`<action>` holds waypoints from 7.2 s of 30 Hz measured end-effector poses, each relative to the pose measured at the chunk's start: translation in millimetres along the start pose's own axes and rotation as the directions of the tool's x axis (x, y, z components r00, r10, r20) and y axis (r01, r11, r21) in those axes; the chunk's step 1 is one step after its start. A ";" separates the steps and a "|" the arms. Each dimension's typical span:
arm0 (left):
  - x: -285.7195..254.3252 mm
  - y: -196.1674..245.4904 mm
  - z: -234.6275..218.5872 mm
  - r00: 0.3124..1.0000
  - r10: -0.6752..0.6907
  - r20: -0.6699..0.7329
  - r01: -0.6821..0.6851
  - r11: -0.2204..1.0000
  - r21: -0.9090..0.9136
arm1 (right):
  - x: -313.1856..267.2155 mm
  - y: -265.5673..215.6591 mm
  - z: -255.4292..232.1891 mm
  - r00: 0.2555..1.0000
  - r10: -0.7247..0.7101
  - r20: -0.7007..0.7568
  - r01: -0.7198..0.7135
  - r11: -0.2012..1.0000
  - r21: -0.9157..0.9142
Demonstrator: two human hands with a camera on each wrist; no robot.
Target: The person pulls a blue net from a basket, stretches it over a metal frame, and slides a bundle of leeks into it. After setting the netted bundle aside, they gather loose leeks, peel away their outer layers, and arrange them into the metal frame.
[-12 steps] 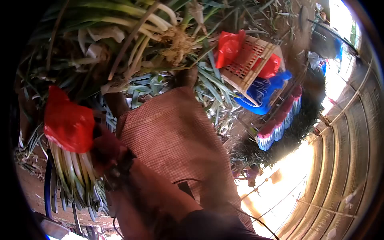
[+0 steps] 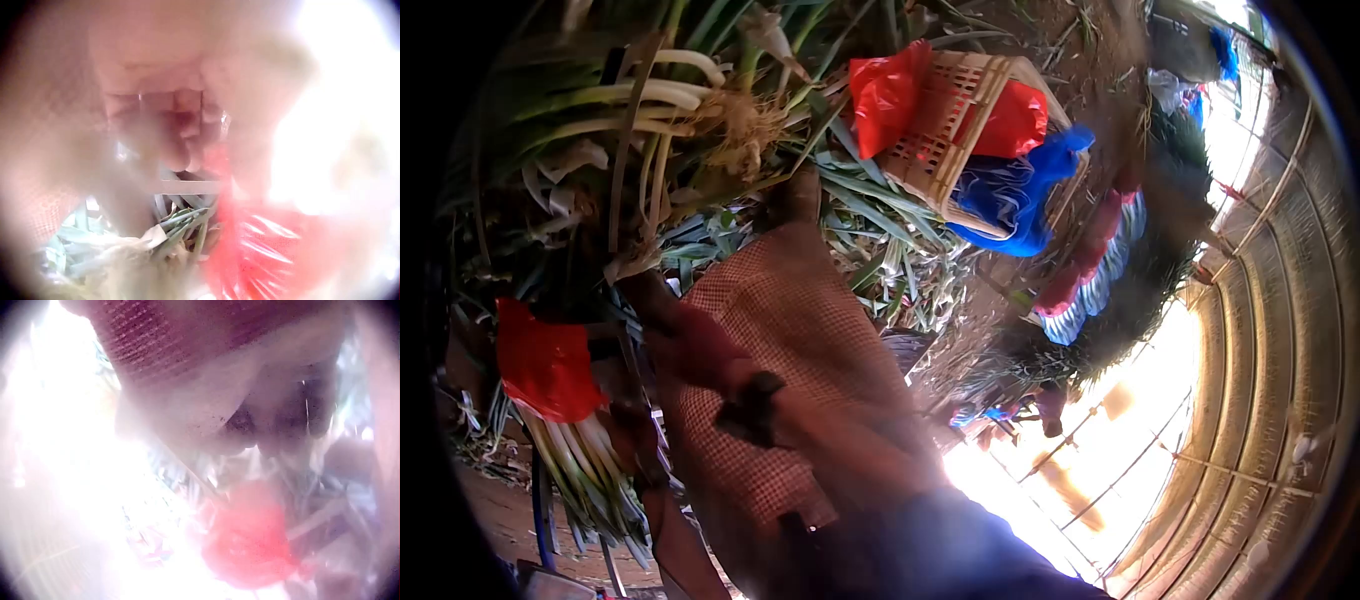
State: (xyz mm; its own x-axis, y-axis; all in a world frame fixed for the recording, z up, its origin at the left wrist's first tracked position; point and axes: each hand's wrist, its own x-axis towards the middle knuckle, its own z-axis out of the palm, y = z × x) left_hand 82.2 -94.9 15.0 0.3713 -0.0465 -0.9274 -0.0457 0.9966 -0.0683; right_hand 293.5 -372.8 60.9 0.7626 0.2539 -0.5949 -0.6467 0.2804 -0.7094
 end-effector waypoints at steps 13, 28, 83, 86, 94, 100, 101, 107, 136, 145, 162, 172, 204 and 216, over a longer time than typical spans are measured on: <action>8.6 -130.1 97.2 0.944 0.058 -0.324 0.218 0.629 0.746 | -75.5 -227.6 -437.2 0.632 -0.251 -0.733 -0.652 0.339 -0.678; 1.4 -382.1 305.6 1.000 -0.015 -0.020 0.016 -0.224 0.974 | -112.2 -265.1 -421.0 0.863 -0.191 -0.468 -0.337 0.472 -0.815; -172.7 -204.9 267.3 0.904 0.214 -0.370 0.426 -0.515 0.744 | -195.5 -315.8 -248.6 0.732 0.008 -0.681 -0.447 0.760 -0.472; -158.2 -217.5 288.8 0.951 0.306 0.029 0.289 -0.921 0.260 | -206.2 -298.8 -221.2 0.905 0.125 -0.406 -0.394 0.608 -0.690; -74.2 -368.6 341.3 0.918 -0.384 0.095 -0.288 -0.483 0.827 | -186.8 -281.1 -146.4 0.987 0.146 -0.062 -0.108 0.333 -0.937; -85.4 -412.6 341.1 0.924 -0.346 -0.162 0.078 -0.244 0.967 | -189.6 -273.3 -131.5 0.977 0.209 -0.031 -0.101 0.336 -0.936; -87.8 -408.3 339.6 0.926 -0.340 -0.162 0.079 -0.244 0.967 | -190.8 -274.5 -134.9 0.960 0.280 -0.002 -0.103 0.348 -0.932; -96.0 -372.6 311.3 0.991 -0.127 0.041 -0.029 0.091 0.995 | -184.9 -282.0 -182.5 0.752 0.532 -0.389 -0.631 0.752 -0.193; -80.6 -241.1 288.4 0.963 0.204 -0.178 -0.010 0.684 0.729 | -189.5 -269.3 -461.1 0.967 -0.115 -0.229 -0.173 0.367 -0.914; -105.3 -223.6 294.8 0.956 0.278 -0.098 -0.011 0.365 0.931 | -200.9 -405.0 -662.0 0.779 -0.514 -0.359 -0.541 -0.263 -0.799; -120.0 -292.5 278.8 0.877 0.472 0.091 -0.005 -0.181 0.983 | -45.7 -383.6 -501.9 0.766 -0.365 -0.529 -0.497 0.185 -0.848; -143.1 -299.8 290.1 0.912 0.273 0.305 -0.222 -0.296 0.929 | -25.6 -293.3 -100.6 0.790 -0.138 0.597 0.585 0.461 -0.667; -224.6 -115.7 229.5 0.825 0.368 0.429 -0.339 -0.284 0.897 | -18.6 -175.0 145.4 0.591 0.262 0.763 0.733 0.221 -0.643; -232.4 -137.8 143.5 0.782 0.623 -0.022 -0.340 0.455 0.823 | -79.8 -87.0 79.1 0.942 0.318 -0.108 -0.335 0.869 -0.364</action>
State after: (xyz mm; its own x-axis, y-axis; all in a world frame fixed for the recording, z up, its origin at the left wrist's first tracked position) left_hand 135.3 -211.6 292.7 0.2414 0.5834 -0.7755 0.6168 0.5247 0.5867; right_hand 287.8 -344.2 200.0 0.5138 0.2286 -0.8269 -0.8128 -0.1786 -0.5544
